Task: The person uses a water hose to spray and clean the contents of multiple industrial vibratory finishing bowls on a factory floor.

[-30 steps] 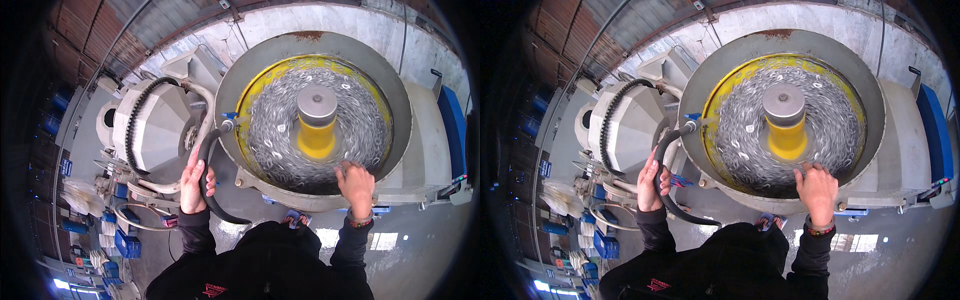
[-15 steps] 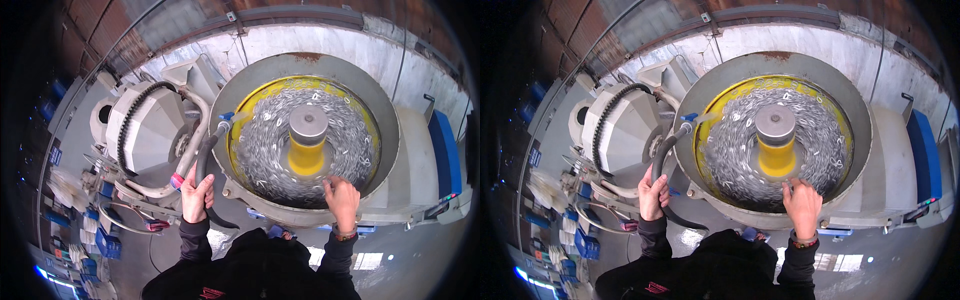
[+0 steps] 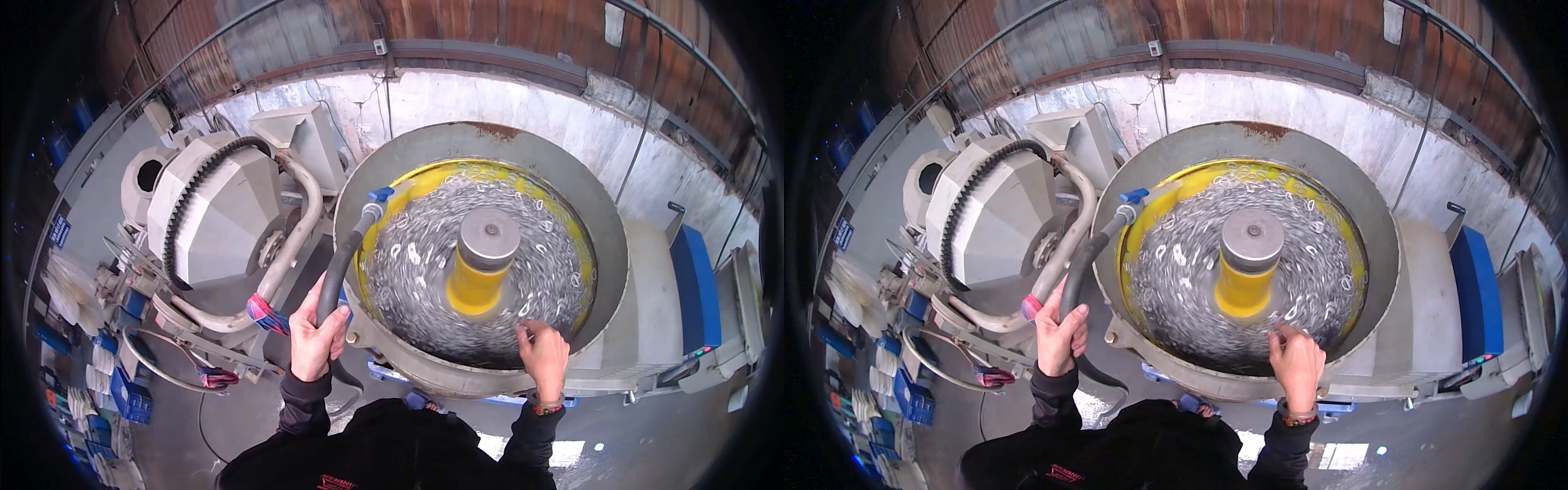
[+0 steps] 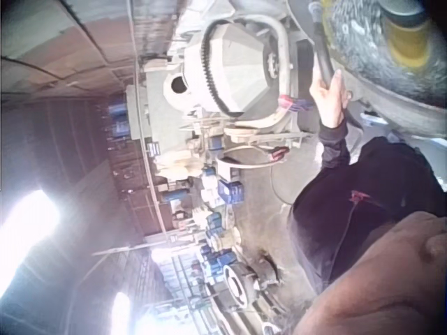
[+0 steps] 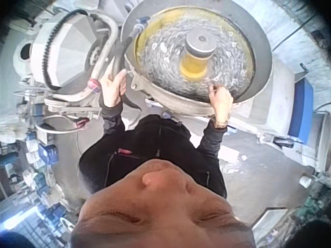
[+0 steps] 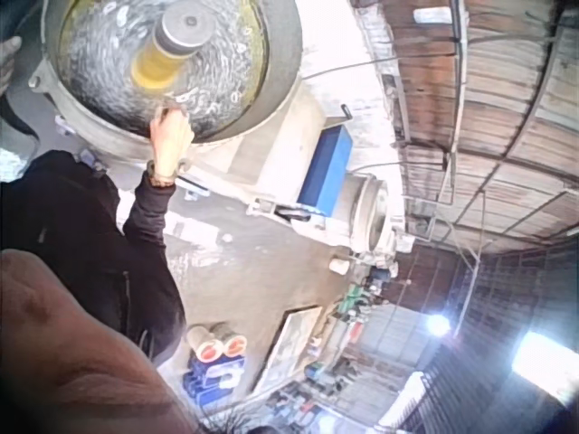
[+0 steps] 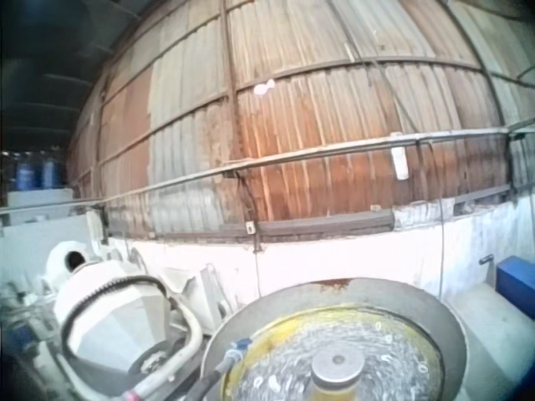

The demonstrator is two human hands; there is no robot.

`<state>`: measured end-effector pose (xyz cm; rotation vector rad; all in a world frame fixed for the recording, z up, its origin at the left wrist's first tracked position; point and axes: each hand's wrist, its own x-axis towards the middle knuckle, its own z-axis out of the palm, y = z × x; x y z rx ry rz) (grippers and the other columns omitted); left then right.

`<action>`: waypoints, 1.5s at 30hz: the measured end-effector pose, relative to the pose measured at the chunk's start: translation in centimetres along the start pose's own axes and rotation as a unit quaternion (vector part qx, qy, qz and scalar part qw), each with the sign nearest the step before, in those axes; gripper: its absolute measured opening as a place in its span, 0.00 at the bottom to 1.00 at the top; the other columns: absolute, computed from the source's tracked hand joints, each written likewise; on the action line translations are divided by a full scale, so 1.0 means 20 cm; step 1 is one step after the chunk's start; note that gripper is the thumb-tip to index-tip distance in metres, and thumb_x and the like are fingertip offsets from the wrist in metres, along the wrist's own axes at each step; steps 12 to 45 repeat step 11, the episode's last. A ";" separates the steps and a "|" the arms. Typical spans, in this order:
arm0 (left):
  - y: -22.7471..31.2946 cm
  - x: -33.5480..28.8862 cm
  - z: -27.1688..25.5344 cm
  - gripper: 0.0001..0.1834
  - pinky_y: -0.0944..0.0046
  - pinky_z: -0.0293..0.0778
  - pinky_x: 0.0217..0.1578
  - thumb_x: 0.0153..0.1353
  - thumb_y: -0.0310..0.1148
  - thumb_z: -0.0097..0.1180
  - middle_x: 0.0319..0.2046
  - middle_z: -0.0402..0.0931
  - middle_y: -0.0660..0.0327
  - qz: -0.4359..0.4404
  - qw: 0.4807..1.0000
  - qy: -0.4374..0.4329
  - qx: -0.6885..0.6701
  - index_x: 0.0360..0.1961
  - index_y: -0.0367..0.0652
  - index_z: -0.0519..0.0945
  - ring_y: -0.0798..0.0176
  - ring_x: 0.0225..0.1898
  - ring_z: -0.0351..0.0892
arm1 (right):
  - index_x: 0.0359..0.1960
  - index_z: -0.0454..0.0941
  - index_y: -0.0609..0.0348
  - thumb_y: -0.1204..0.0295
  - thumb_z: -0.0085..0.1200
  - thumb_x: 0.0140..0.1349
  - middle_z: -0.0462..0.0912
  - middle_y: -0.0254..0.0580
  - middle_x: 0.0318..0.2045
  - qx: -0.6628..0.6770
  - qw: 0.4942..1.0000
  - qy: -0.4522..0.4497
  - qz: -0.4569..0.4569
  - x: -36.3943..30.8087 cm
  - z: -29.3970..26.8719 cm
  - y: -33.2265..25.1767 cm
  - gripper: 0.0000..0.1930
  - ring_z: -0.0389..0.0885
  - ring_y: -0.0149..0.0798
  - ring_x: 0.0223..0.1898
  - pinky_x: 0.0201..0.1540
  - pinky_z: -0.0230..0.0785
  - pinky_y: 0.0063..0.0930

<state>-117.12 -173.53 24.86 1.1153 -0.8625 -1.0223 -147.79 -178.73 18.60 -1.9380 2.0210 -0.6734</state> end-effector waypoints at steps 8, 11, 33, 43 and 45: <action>-0.02 0.06 0.03 0.34 0.77 0.52 0.09 0.52 0.18 0.56 0.18 0.68 0.70 0.004 0.998 -0.059 0.003 0.61 0.37 0.59 0.81 0.10 0.57 | 0.33 0.80 0.57 0.65 0.54 0.53 0.80 0.46 0.27 -0.025 1.000 0.014 0.013 0.01 0.03 0.00 0.11 0.79 0.49 0.30 0.32 0.69 0.38; -0.04 0.07 0.06 0.35 0.76 0.56 0.11 0.51 0.19 0.59 0.23 0.71 0.68 -0.006 0.996 -0.093 -0.005 0.61 0.39 0.60 0.81 0.12 0.59 | 0.34 0.80 0.58 0.64 0.55 0.52 0.81 0.47 0.28 -0.029 0.999 -0.002 0.039 0.00 0.01 -0.03 0.12 0.79 0.49 0.32 0.34 0.70 0.37; -0.04 0.07 0.06 0.35 0.76 0.56 0.11 0.51 0.19 0.59 0.23 0.71 0.68 -0.006 0.996 -0.093 -0.005 0.61 0.39 0.60 0.81 0.12 0.59 | 0.34 0.80 0.58 0.64 0.55 0.52 0.81 0.47 0.28 -0.029 0.999 -0.002 0.039 0.00 0.01 -0.03 0.12 0.79 0.49 0.32 0.34 0.70 0.37; -0.04 0.07 0.06 0.35 0.76 0.56 0.11 0.51 0.19 0.59 0.23 0.71 0.68 -0.006 0.996 -0.093 -0.005 0.61 0.39 0.60 0.81 0.12 0.59 | 0.34 0.80 0.58 0.64 0.55 0.52 0.81 0.47 0.28 -0.029 0.999 -0.002 0.039 0.00 0.01 -0.03 0.12 0.79 0.49 0.32 0.34 0.70 0.37; -0.04 0.07 0.06 0.35 0.76 0.56 0.11 0.51 0.19 0.59 0.23 0.71 0.68 -0.006 0.996 -0.093 -0.005 0.61 0.39 0.60 0.81 0.12 0.59 | 0.34 0.80 0.58 0.64 0.55 0.52 0.81 0.47 0.28 -0.029 0.999 -0.002 0.039 0.00 0.01 -0.03 0.12 0.79 0.49 0.32 0.34 0.70 0.37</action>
